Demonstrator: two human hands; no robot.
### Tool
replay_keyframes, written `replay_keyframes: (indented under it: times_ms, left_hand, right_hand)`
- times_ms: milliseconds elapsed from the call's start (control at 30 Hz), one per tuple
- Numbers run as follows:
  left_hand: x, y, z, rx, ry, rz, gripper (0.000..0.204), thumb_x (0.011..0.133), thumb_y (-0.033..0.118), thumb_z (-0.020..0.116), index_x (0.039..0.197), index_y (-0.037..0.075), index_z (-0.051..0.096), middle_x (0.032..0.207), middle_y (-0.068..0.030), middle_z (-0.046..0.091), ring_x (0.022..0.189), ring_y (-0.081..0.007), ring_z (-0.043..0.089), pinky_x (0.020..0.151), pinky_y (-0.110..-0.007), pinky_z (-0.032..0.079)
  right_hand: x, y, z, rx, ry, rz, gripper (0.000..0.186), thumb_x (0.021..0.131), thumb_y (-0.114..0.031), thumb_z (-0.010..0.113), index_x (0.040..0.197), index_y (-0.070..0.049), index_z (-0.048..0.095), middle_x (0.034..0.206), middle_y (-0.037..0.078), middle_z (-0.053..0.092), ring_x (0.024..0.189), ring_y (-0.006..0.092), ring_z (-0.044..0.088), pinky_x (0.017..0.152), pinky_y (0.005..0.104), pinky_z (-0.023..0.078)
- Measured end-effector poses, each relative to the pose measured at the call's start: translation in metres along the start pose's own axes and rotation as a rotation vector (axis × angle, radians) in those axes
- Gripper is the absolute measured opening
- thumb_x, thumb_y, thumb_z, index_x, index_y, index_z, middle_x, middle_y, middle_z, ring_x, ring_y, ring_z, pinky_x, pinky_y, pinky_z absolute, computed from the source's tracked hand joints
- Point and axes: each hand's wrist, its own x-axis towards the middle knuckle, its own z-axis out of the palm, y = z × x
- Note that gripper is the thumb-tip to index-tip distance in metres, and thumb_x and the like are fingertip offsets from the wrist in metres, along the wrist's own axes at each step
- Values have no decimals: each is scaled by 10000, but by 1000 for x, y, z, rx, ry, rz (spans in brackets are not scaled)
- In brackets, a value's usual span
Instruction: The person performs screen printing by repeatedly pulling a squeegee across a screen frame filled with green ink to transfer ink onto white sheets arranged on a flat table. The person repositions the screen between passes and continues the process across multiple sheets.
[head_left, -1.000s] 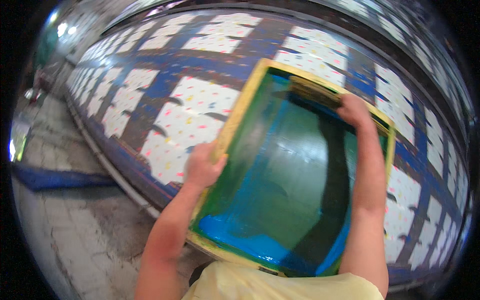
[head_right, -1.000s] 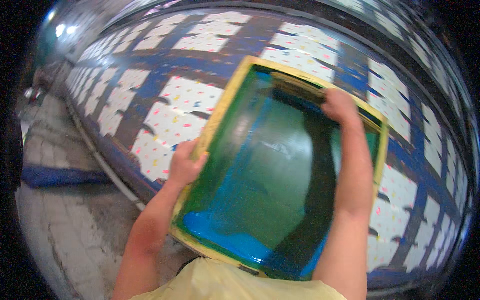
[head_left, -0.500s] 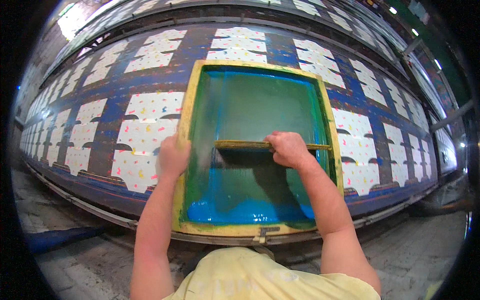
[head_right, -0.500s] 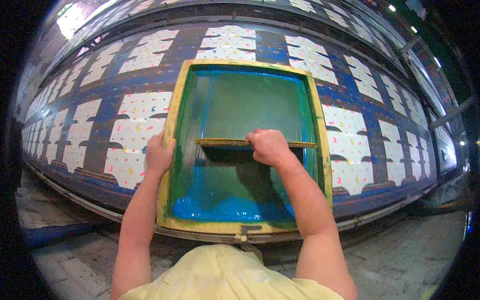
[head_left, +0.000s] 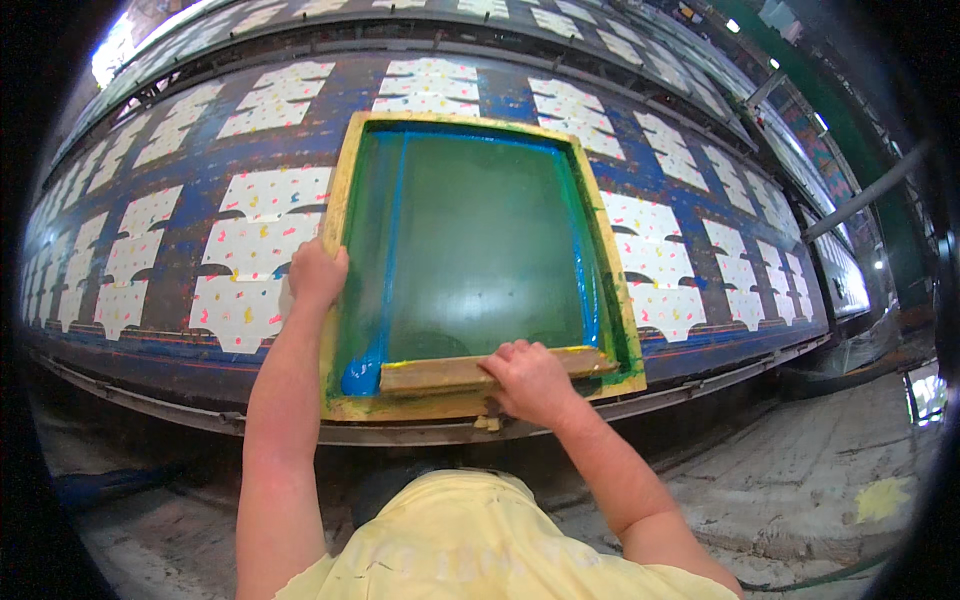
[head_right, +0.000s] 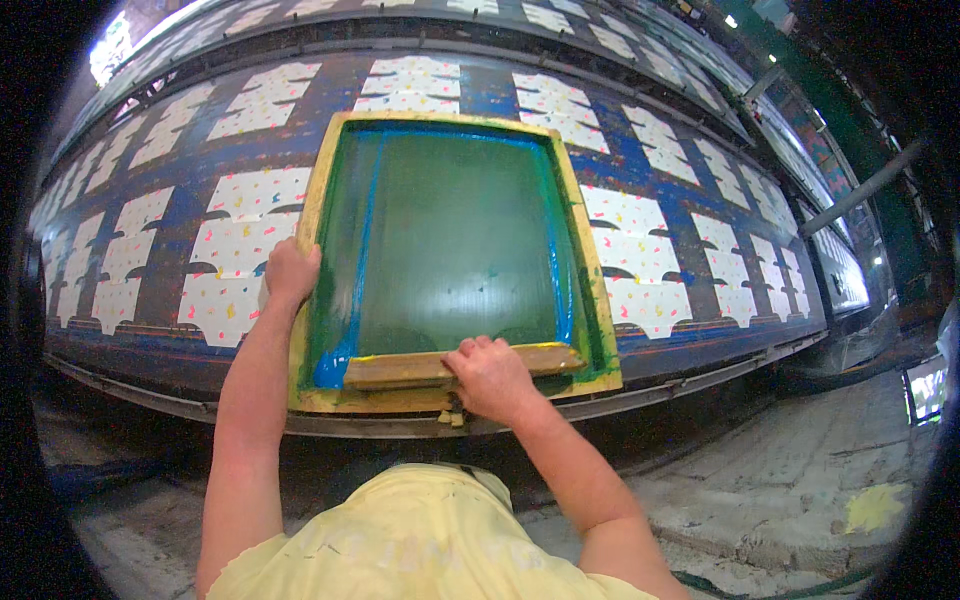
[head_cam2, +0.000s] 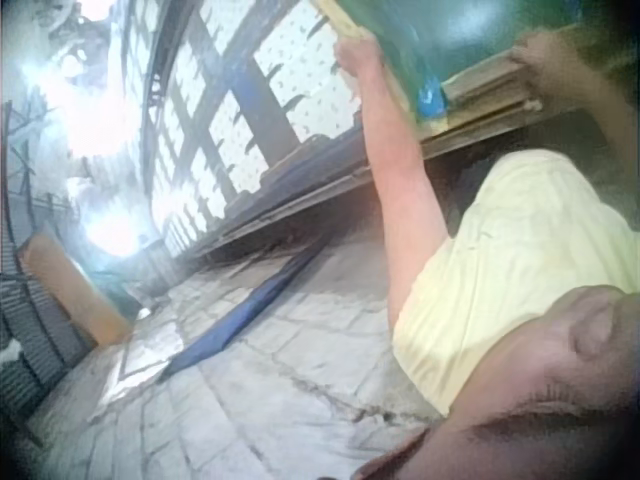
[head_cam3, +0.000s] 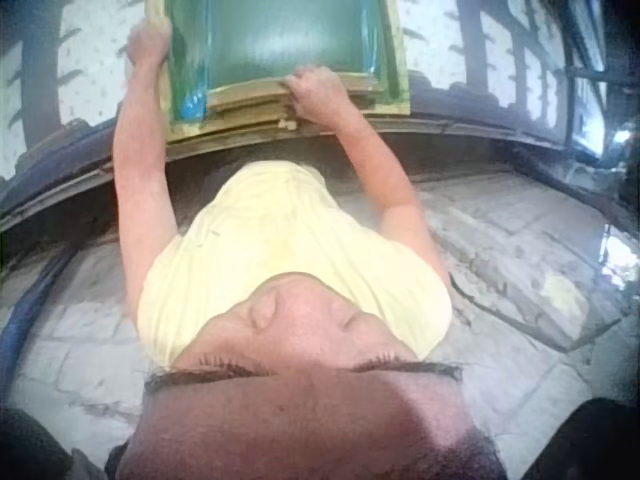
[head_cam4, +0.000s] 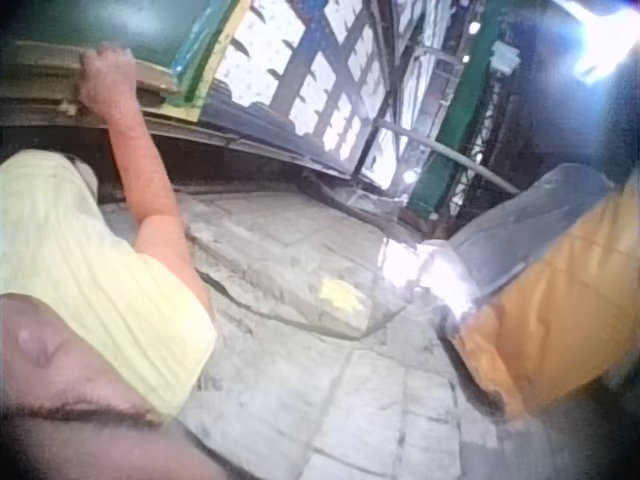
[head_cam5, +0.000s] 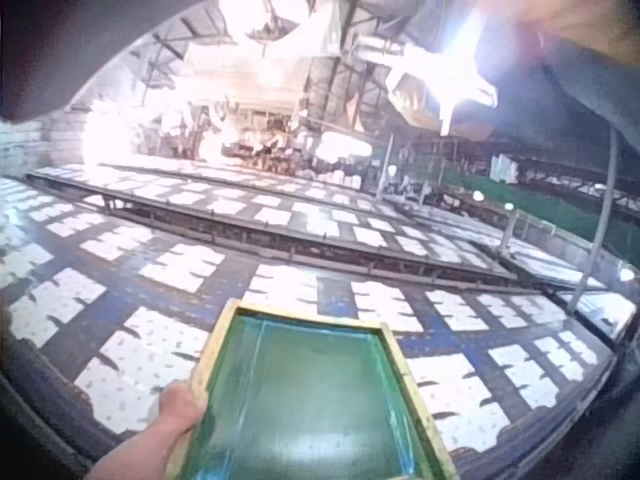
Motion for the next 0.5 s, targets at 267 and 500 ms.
replay_keyframes:
  times_ms: [267,500]
  left_hand:
    - [0,6,13,64,21,-117,585,1003,501,716,1234,-35,762,1238,-302,751,1161,-487,744,1040,-584,591]
    - [-5,20,13,247,39,-193,668,1063,590,647,1251,-43,750,1246,-297,750,1169,-486,744,1017,-586,593]
  right_hand:
    - [-50,31,2,275,83,-120,497,954,-438,846,1280,-70,775,1250,145,748,1220,374,680,1068,506,543]
    - [-122,167,-8,181,328,240,451,922,-214,882,1325,-46,767,1386,203,732,1336,415,645,1171,545,496]
